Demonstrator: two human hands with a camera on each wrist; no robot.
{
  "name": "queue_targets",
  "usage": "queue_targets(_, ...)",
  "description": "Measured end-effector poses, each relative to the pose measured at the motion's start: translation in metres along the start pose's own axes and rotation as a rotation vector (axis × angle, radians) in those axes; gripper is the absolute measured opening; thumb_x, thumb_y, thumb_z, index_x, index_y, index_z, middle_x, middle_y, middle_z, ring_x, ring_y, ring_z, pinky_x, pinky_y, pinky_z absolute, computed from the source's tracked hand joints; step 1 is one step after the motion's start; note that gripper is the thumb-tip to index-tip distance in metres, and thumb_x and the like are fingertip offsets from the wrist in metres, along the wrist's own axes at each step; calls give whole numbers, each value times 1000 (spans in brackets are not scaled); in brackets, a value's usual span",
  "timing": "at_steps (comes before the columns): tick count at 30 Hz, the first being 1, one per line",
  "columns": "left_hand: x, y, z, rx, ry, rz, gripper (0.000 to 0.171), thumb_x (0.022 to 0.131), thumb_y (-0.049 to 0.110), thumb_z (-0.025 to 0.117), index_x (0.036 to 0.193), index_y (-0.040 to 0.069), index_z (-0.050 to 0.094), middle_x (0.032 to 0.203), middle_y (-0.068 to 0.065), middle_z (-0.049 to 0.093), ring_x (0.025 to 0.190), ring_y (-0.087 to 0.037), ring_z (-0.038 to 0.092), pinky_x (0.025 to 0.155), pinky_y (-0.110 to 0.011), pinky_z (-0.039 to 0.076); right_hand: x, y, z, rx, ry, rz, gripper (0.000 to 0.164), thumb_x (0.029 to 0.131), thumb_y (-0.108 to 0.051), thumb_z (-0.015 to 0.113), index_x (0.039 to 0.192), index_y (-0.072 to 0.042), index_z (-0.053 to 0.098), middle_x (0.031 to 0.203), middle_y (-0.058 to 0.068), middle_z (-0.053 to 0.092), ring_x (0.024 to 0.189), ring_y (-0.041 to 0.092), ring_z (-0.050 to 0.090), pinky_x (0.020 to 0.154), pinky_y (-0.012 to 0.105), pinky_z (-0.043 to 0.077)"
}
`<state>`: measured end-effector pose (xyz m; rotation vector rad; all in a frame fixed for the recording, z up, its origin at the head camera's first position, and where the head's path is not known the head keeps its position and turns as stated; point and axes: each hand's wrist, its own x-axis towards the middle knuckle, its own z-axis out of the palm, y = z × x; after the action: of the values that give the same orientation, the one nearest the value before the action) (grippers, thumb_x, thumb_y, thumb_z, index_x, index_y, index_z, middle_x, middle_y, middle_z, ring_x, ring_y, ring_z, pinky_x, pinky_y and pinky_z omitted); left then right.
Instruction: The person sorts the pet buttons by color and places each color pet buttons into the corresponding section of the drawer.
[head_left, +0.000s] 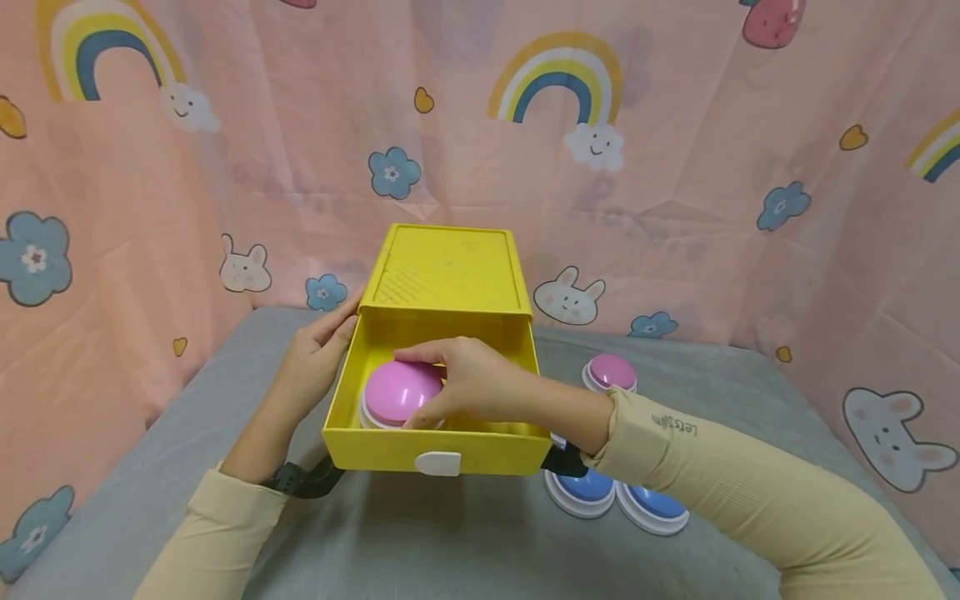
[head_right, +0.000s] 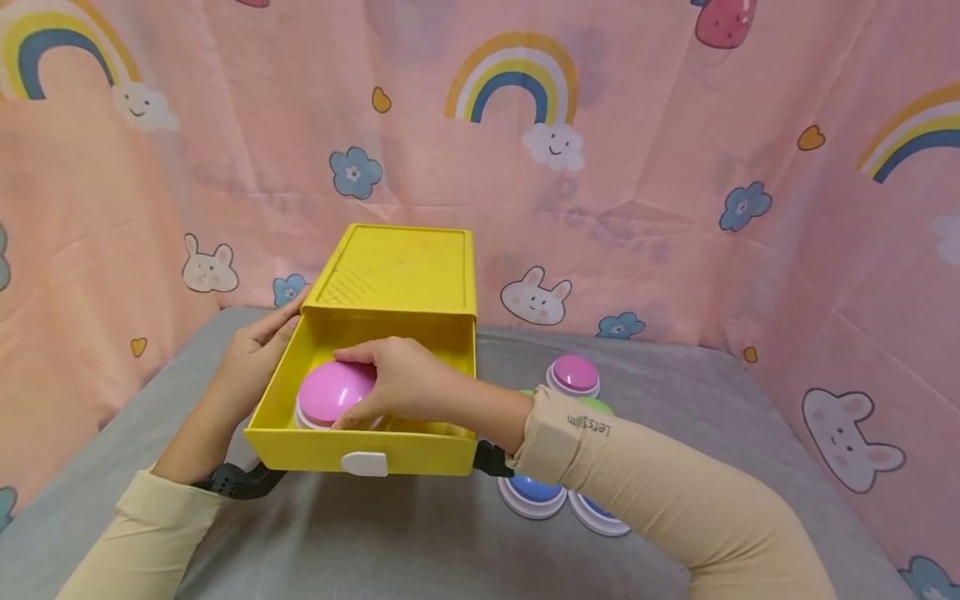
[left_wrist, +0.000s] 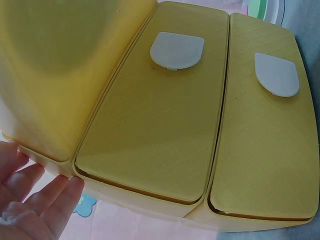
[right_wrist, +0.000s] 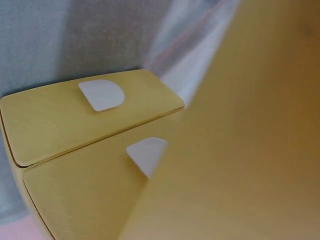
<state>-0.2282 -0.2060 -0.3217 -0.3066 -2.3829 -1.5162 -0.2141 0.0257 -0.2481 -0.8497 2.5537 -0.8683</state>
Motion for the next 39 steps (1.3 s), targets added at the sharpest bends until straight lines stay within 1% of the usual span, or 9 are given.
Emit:
queue_targets(5,0,0,0,-8,0,5,49,106,42,43,153,29,39,157,0,42,141,-25,47,102,-34,50,1,0,1,-10,-10,-5,76,76,-29,87,145,-25,54,138,-5,62,112,16,59,97,28,55)
queue_targets(15,-2,2,-1,-15,-2,-5,49,106,41,43,153,29,39,158,-1,41,141,-26,47,98,-24,52,2,1,2,-16,-23,-3,76,76,-31,87,145,-24,54,138,-4,62,113,17,60,98,30,55)
queue_targets(22,-1,4,-2,-15,3,-2,49,106,39,43,154,28,39,158,-1,40,143,-26,44,103,-31,49,3,-1,2,-19,-41,-8,77,76,-31,87,145,-25,53,139,-5,61,115,16,59,100,31,54)
queue_targets(27,-1,3,-2,-8,6,1,50,106,41,43,154,28,39,158,-2,41,142,-26,45,102,-28,50,2,-1,2,-39,-48,-27,78,76,-31,87,146,-25,52,138,-6,61,115,15,58,101,31,54)
queue_targets(29,-1,2,-2,-8,4,-2,50,106,42,43,153,29,39,158,-1,41,141,-26,46,102,-29,51,1,0,2,-45,-47,-32,79,76,-31,86,146,-25,52,138,-6,61,115,15,58,101,31,54)
queue_targets(32,0,0,-1,0,-2,-1,50,105,43,43,153,29,40,158,-1,41,142,-26,46,103,-36,51,-2,0,-1,-43,-23,-37,81,75,-31,87,147,-25,51,141,-7,59,123,15,58,104,31,53)
queue_targets(35,1,-1,0,3,-4,-1,50,105,44,43,153,29,40,157,0,41,143,-25,43,107,-42,48,-7,0,-11,-4,24,-85,82,75,-30,88,146,-19,52,144,-3,57,134,18,53,110,34,48)
queue_targets(37,1,-2,0,-8,-7,2,50,105,43,44,153,29,40,157,1,41,144,-24,43,108,-43,48,-11,1,-20,31,64,-126,80,75,-27,88,145,-15,53,145,-1,57,139,18,50,113,35,45)
queue_targets(39,1,-2,-1,-11,-6,6,50,106,43,43,153,29,39,158,1,41,143,-24,43,107,-41,48,-16,4,-31,90,97,-160,77,76,-24,88,144,-12,54,145,2,57,140,18,49,114,36,43)
